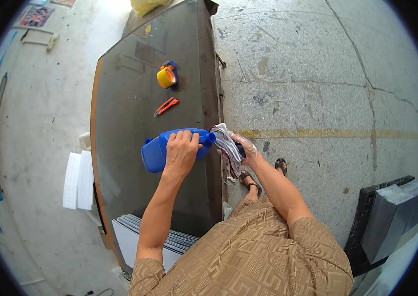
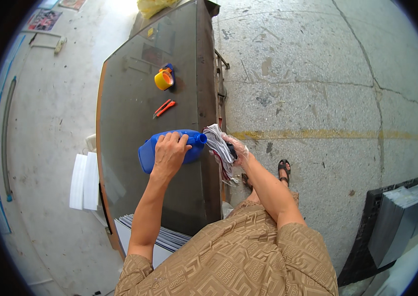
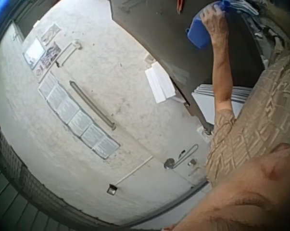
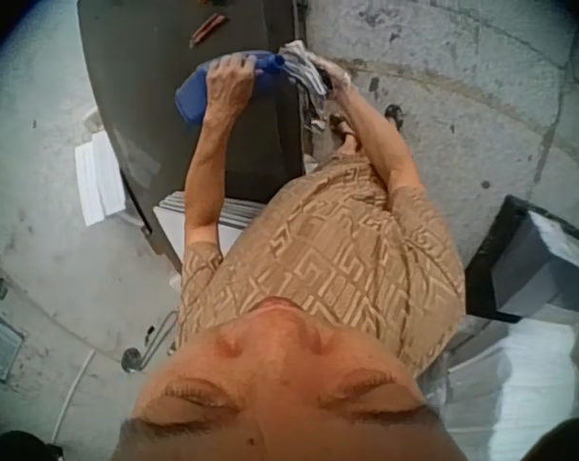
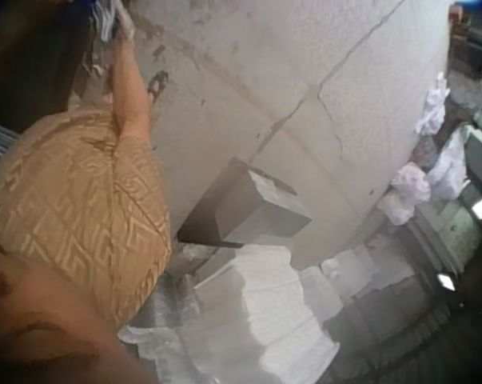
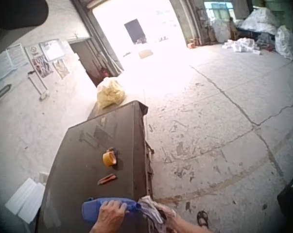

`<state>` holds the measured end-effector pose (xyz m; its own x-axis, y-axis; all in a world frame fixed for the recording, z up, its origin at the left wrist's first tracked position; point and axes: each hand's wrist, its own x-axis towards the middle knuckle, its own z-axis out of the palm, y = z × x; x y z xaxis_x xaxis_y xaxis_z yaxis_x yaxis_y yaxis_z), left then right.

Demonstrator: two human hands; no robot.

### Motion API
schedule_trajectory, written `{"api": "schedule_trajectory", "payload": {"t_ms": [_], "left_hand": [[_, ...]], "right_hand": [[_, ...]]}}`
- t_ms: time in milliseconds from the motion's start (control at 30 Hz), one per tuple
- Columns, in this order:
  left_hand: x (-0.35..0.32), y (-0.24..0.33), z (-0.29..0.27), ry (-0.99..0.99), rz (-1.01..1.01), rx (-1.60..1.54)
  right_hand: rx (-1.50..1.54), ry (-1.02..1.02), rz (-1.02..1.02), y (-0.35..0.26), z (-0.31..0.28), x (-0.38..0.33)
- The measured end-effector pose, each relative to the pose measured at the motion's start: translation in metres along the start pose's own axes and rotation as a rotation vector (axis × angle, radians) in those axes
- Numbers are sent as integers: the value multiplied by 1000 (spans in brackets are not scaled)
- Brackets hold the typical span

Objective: The person wipes the surface of large white rectangular panels with a cloth. They pick up each panel from a stack, wipe it, and place it back. At 01:03, they pour liquid from a blue container onto the cloth and continue wiping.

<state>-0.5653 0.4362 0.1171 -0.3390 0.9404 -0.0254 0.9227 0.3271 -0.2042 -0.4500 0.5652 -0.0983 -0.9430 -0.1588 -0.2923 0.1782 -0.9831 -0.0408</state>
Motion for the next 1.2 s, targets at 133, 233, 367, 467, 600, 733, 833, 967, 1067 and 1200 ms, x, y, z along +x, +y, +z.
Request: {"api": "schedule_trajectory", "payload": {"t_ms": [133,233,367,467,600,733,833,967,1067,1200], "left_hand": [[-11,-20,-10,67,-61,-44],[-19,-34,-14,137,-83,-53],[-35,-55,-23,159,-198,-96],[-54,-75,-31,233,-310,-164],[-91,-107,-31,331,-481,-279],[-136,-131,-21,458,-611,-370],[-170,-133,-8,553,-700,-432],[-195,-121,15,684,-760,-459],[-199,-112,24,795,-742,-406],[-195,-138,35,744,-729,-336]], "right_hand": [[62,-37,88,3,12,-4],[55,-114,105,8,19,1],[32,-177,104,12,44,5],[19,-214,93,7,72,7],[52,-254,87,0,119,10],[91,-266,75,-4,162,24],[71,-311,92,-5,197,26],[12,-373,107,-4,218,18],[19,-330,171,2,231,24],[-18,-285,112,16,236,23]]}}
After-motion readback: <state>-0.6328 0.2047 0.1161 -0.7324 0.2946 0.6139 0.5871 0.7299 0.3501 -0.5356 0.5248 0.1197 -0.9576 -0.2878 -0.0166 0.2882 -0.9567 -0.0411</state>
